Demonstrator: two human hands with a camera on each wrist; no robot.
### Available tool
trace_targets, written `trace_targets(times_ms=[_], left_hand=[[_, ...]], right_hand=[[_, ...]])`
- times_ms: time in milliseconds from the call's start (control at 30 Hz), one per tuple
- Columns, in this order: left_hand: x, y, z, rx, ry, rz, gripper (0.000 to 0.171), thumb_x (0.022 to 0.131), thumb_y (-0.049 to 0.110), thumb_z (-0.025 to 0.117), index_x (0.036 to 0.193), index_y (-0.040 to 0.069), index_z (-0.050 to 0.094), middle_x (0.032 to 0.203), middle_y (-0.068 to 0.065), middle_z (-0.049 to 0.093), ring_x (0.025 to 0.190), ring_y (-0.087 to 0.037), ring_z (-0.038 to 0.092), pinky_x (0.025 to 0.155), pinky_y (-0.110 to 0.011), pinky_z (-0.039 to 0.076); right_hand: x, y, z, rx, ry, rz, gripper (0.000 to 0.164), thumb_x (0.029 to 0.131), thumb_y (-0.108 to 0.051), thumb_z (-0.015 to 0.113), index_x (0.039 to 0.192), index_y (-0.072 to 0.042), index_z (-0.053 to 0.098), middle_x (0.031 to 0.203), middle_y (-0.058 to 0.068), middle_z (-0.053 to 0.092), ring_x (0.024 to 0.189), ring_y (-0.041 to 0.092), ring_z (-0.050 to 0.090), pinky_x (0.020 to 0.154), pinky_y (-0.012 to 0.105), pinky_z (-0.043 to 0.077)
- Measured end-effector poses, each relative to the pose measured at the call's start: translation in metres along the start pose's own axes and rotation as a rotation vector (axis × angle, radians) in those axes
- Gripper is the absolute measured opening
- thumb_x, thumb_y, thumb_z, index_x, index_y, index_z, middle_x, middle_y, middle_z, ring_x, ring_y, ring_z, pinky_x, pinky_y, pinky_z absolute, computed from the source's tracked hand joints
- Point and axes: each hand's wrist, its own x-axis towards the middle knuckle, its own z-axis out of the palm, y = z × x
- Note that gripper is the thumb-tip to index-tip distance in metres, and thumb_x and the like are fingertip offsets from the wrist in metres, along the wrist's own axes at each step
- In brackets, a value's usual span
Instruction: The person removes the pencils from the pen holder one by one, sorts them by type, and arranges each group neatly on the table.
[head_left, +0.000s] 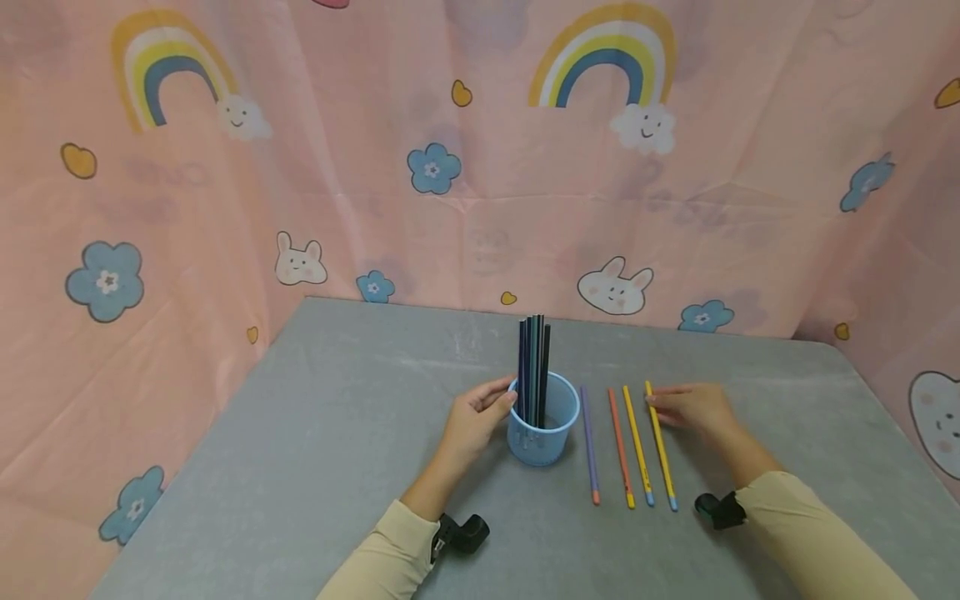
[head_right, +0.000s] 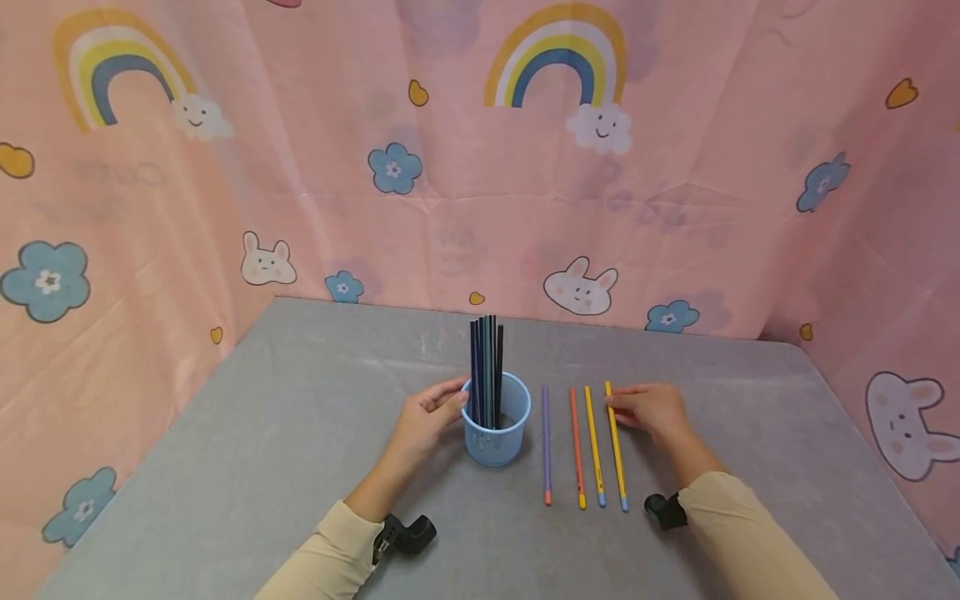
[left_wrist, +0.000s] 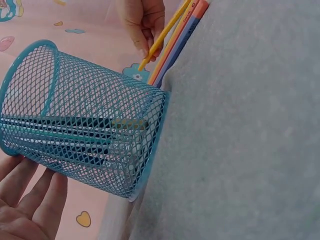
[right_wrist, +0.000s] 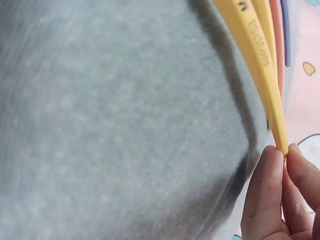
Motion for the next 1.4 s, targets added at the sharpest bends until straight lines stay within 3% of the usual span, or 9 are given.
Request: trace_targets(times_ms=[267,500,667,767,867,933,1067,1200,1400], left_hand=[[0.001,-0.001,0.000,0.002,-0.008,-0.002,0.035,0.097,0.009,0.062,0.129,-0.007,0.061,0.127,-0.024,0.065,0.119,-0.029,0.064,0.099,-0.027,0.054],[0.001,0.000,0.000,0.006,-0.008,-0.004,0.035,0.098,0.009,0.062,0.130,-0.007,0.061,0.128,-0.024,0.065,0.119,-0.029,0.064,0.098,-0.026,0.054],[0.001,0.000,0.000,0.003,-0.012,-0.005,0.036,0.097,0.009,0.062,0.130,-0.007,0.061,0.128,-0.024,0.065,0.119,-0.027,0.065,0.098,-0.025,0.054],[0.001,0.000,0.000,0.002,-0.012,-0.007,0.036,0.097,0.009,0.062,0.130,-0.007,0.061,0.128,-0.024,0.065,0.119,-0.027,0.065,0.098,-0.025,0.054],[0.000,0.000,-0.001,0.003,-0.008,-0.014,0.036,0.097,0.009,0.062,0.130,-0.006,0.061,0.128,-0.023,0.065,0.119,-0.026,0.065,0.098,-0.026,0.054],[0.000,0.000,-0.001,0.004,-0.005,-0.014,0.035,0.097,0.009,0.062,0.129,-0.006,0.061,0.128,-0.023,0.065,0.118,-0.026,0.065,0.098,-0.026,0.055],[0.000,0.001,-0.002,0.004,-0.006,-0.012,0.035,0.097,0.009,0.063,0.129,-0.006,0.061,0.128,-0.023,0.065,0.118,-0.026,0.065,0.099,-0.027,0.055],[0.001,0.001,-0.002,0.008,-0.009,-0.010,0.035,0.097,0.010,0.063,0.129,-0.005,0.061,0.128,-0.023,0.065,0.119,-0.027,0.065,0.099,-0.028,0.054],[-0.001,0.001,-0.001,0.008,-0.009,-0.024,0.035,0.098,0.010,0.063,0.130,-0.005,0.061,0.128,-0.022,0.066,0.119,-0.026,0.065,0.099,-0.028,0.055]], right_hand=[[0.000,-0.003,0.002,-0.052,-0.001,0.005,0.042,0.092,-0.008,0.070,0.124,0.016,0.058,0.076,-0.008,0.070,0.068,0.001,0.067,0.064,0.022,0.061],[0.000,-0.003,0.004,-0.161,0.009,-0.038,0.038,0.092,-0.011,0.070,0.119,0.015,0.062,0.078,-0.006,0.071,0.066,-0.001,0.065,0.062,0.021,0.060],[0.000,-0.005,0.007,-0.261,0.050,-0.068,0.035,0.091,-0.012,0.070,0.114,0.013,0.066,0.081,0.005,0.074,0.063,0.004,0.065,0.059,0.023,0.058],[-0.003,-0.011,0.010,-0.310,0.087,-0.112,0.038,0.093,-0.018,0.068,0.117,0.011,0.065,0.098,0.018,0.074,0.074,0.014,0.069,0.064,0.029,0.059],[-0.010,-0.020,0.015,-0.338,0.115,-0.169,0.042,0.095,-0.026,0.065,0.124,0.005,0.064,0.120,0.025,0.068,0.095,0.029,0.070,0.076,0.037,0.059],[-0.016,-0.027,0.018,-0.327,0.099,-0.203,0.046,0.096,-0.030,0.065,0.127,0.004,0.063,0.127,0.026,0.065,0.108,0.036,0.067,0.083,0.041,0.058],[-0.026,-0.043,0.030,-0.219,0.009,-0.236,0.051,0.097,-0.032,0.065,0.132,0.005,0.059,0.132,0.025,0.063,0.114,0.031,0.068,0.096,0.042,0.057],[-0.031,-0.059,0.043,-0.115,-0.074,-0.272,0.051,0.098,-0.030,0.064,0.134,0.005,0.056,0.135,0.025,0.060,0.117,0.027,0.067,0.098,0.036,0.054],[-0.034,-0.074,0.063,-0.057,-0.141,-0.305,0.053,0.097,-0.030,0.066,0.137,0.002,0.054,0.139,0.022,0.059,0.126,0.031,0.061,0.100,0.031,0.053]])
